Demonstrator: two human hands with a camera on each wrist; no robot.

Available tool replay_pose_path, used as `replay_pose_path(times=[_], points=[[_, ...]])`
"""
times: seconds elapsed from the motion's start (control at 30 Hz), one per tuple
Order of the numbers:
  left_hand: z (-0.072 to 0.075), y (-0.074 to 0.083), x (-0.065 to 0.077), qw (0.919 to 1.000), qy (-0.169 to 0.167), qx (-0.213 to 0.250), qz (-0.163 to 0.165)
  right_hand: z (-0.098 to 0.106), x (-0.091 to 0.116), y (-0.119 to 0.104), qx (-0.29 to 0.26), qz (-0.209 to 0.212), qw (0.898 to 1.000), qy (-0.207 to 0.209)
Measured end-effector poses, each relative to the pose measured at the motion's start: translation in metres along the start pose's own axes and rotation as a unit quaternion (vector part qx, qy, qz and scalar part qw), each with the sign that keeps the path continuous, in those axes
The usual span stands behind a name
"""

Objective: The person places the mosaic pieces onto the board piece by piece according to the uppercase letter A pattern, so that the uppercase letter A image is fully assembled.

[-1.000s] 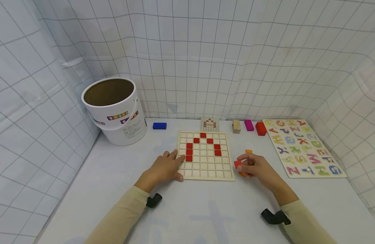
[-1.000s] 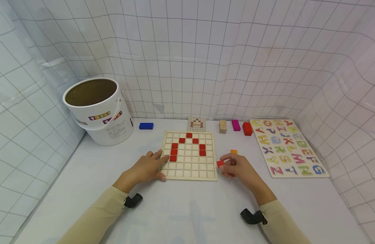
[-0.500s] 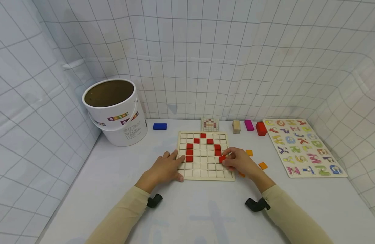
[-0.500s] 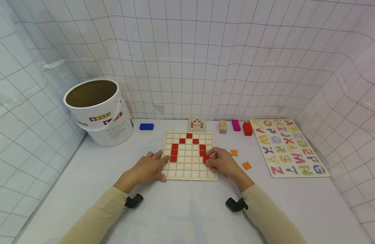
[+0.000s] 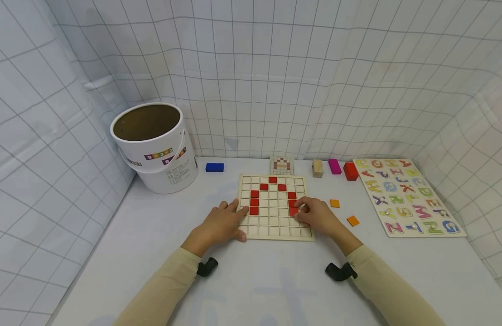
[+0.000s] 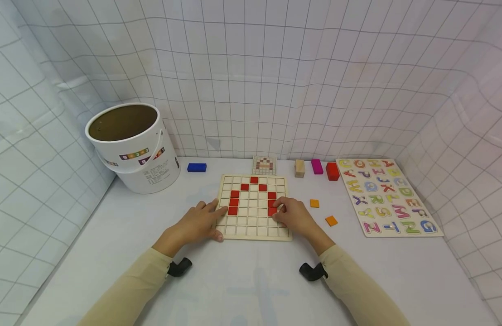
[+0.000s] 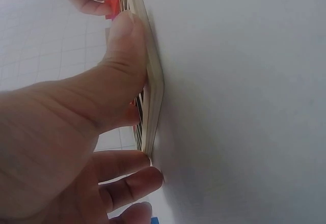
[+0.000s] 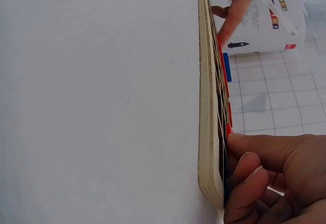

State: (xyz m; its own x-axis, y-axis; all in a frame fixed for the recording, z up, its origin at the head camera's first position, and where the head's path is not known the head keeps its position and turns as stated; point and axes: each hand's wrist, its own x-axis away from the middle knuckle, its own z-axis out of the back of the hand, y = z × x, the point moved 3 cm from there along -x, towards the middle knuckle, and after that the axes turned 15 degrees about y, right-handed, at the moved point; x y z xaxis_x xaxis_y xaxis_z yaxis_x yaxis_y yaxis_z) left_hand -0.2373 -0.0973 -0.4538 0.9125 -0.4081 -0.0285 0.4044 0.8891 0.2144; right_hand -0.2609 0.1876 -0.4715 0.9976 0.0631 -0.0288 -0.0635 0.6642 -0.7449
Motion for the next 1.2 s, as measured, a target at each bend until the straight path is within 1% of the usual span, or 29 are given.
replay_pose_path(times=[0.13, 0.23, 0.37, 0.53, 0.67, 0.77, 0.9, 1.07, 1.2], points=[[0.0, 0.0, 0.0, 1.0, 0.004, 0.002, -0.003, 0.001, 0.001, -0.001, 0.0, -0.004, 1.0, -0.001], [0.001, 0.001, 0.0, 1.0, 0.002, 0.001, -0.003, 0.009, 0.002, 0.002, -0.011, -0.01, 1.0, -0.001], [0.001, 0.002, 0.0, 1.0, 0.003, 0.005, -0.005, 0.035, 0.003, 0.015, -0.019, -0.032, 0.999, 0.019], [0.002, 0.001, 0.001, 1.0, 0.002, 0.008, 0.0, 0.073, 0.001, 0.045, -0.028, -0.069, 0.996, 0.052], [0.001, 0.0, 0.001, 0.9999, 0.005, 0.014, 0.003, 0.091, 0.0, 0.066, -0.031, -0.1, 0.992, 0.065], [-0.001, -0.001, 0.002, 0.9999, 0.007, 0.014, 0.005, 0.094, -0.002, 0.075, -0.022, -0.107, 0.992, 0.061], [-0.001, -0.002, 0.002, 0.9999, 0.011, 0.011, 0.004, 0.091, -0.006, 0.079, -0.005, -0.097, 0.994, 0.046], [-0.001, -0.003, 0.001, 0.9999, 0.012, 0.007, 0.001, 0.084, -0.009, 0.078, 0.018, -0.094, 0.995, 0.031], [-0.001, -0.002, 0.001, 0.9999, 0.011, 0.004, -0.002, 0.083, -0.009, 0.074, 0.034, -0.092, 0.995, 0.028]])
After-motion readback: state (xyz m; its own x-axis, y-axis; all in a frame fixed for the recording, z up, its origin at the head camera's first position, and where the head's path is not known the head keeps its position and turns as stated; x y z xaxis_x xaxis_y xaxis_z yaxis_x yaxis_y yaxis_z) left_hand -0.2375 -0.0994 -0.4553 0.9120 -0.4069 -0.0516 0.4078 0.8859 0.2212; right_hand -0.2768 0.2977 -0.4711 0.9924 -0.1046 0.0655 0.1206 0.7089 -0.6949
